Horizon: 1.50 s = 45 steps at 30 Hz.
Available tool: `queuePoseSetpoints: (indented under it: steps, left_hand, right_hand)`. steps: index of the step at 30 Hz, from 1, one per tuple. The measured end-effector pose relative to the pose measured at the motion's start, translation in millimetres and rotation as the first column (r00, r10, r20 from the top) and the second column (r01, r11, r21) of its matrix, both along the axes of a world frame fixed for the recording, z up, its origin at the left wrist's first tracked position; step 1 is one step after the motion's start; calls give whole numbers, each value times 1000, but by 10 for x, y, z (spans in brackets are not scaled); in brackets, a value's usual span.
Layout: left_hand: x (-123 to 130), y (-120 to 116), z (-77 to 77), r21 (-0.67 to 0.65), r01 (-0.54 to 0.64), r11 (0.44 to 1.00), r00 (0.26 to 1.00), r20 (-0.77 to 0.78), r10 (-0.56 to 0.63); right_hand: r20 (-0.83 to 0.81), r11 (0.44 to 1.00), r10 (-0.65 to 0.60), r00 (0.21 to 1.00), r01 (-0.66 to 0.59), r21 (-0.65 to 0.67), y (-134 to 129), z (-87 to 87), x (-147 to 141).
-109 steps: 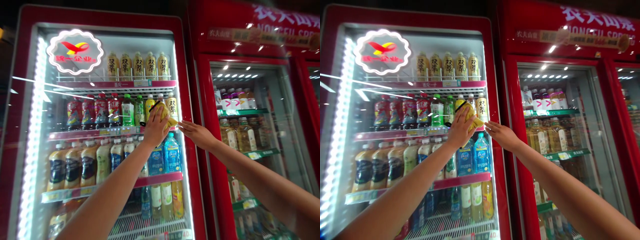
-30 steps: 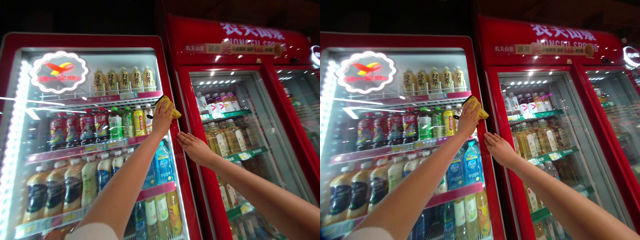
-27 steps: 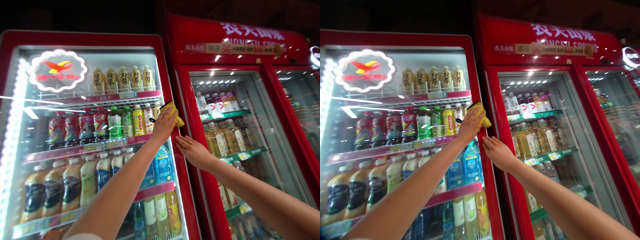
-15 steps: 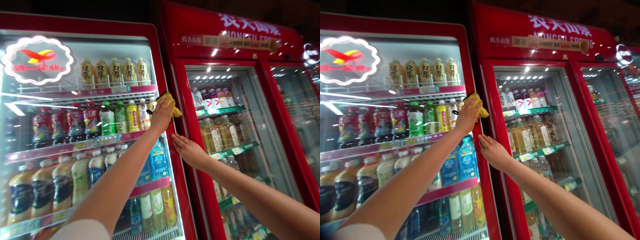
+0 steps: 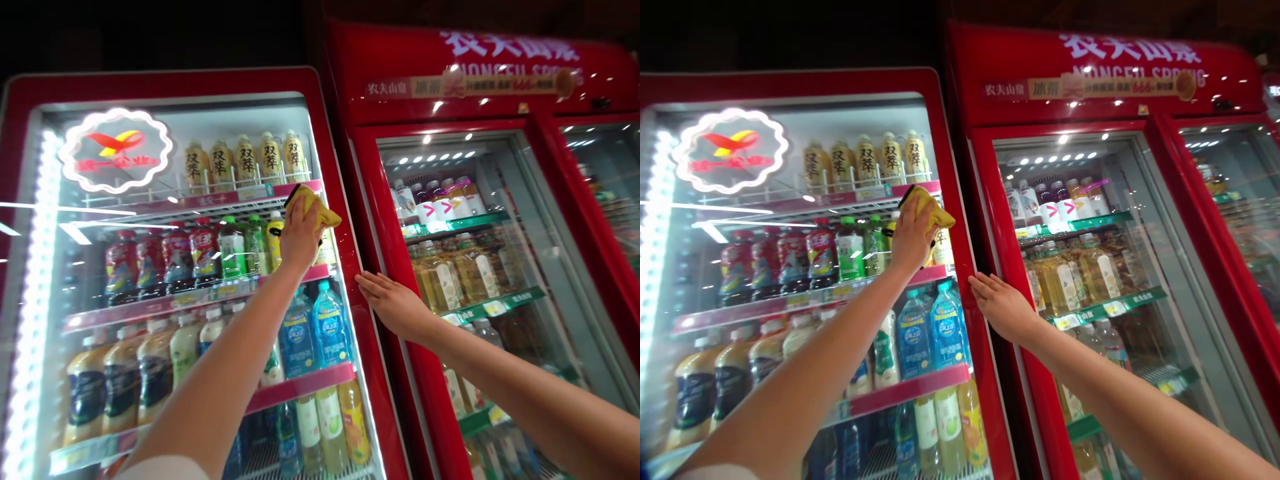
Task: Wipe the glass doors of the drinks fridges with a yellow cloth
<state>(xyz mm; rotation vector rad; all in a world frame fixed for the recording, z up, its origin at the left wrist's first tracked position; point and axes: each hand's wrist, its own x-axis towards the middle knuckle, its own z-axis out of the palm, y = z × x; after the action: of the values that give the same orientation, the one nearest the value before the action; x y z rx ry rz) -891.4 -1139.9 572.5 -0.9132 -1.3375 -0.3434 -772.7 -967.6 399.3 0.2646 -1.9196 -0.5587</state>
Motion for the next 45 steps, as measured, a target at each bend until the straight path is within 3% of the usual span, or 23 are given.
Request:
queuePoseSetpoints:
  steps: [3, 5, 7, 10, 12, 14, 16, 19, 21, 24, 26, 28, 31, 34, 37, 41, 43, 45]
  left_hand:
    - [18, 4, -287, -46, -24, 999, 1000, -21, 23]
    - [68, 79, -309, -131, -50, 990, 999, -23, 47]
    - [109, 129, -158, -161, -67, 985, 998, -7, 66]
    - [84, 33, 153, -96, -58, 994, 998, 16, 60]
    - [10, -138, 207, -20, -34, 999, 999, -4, 34]
    - [-72, -315, 69, 27, -17, 999, 999, -44, 18]
    - [-116, -411, -184, 12, -35, 999, 997, -65, 36]
    - [-85, -357, -448, -66, -98, 993, 993, -79, 92]
    - [-45, -279, -406, -102, -136, 986, 988, -90, 127]
    - [-39, -298, -124, -91, -155, 984, 986, -83, 147]
    - [-77, -430, 19, -45, -151, 988, 987, -57, 148]
    - [-126, -597, 6, 12, -142, 990, 989, -30, 142]
    - [-164, -740, -261, 3, -135, 991, 990, -38, 135]
    - [-143, -702, -461, -150, -139, 979, 988, -90, 126]
    - [-144, -693, -308, -201, -124, 972, 989, -101, 106]
    - [-268, -1021, 9, -73, -75, 995, 996, -49, 71]
    - [-344, -1244, -56, 1, -64, 998, 998, -29, 64]
    - [-387, -1393, -276, -2, -71, 997, 997, -29, 71]
  right_hand:
    - [-13, 1000, 16, 1000, -16, -2, 26, 134, -18]
    - [-15, 1000, 6, 1000, -5, 21, 8, 252, -25]
    - [-12, 999, -13, 1000, 14, 40, -26, 370, -23]
    - [-1, 999, -35, 999, 35, 31, -66, 524, -14]
    - [2, 1000, -30, 1000, 30, 7, -75, 617, -14]
    - [-13, 999, -2, 1000, 1, -33, -79, 720, -21]
    - [-49, 995, 50, 998, -54, -88, -95, 840, -35]
    - [-114, 976, 125, 986, -143, -164, -150, 1037, -72]
    - [-139, 968, 142, 980, -167, -189, -197, 1158, -111]
    - [-132, 967, 120, 984, -146, -208, -251, 1277, -180]
    - [-116, 968, 98, 988, -121, -219, -268, 1303, -226]
    - [-116, 969, 83, 990, -107, -221, -284, 1291, -273]
    - [-152, 968, 69, 986, -103, -229, -336, 1244, -348]
    - [-182, 959, 71, 981, -118, -258, -439, 1223, -413]
    - [-182, 953, 75, 980, -125, -277, -557, 1237, -447]
    - [-189, 951, 35, 981, -91, -296, -671, 1217, -481]
    - [-208, 947, 22, 978, -87, -310, -726, 1179, -512]
    - [-238, 942, 27, 971, -105, -320, -805, 1142, -556]
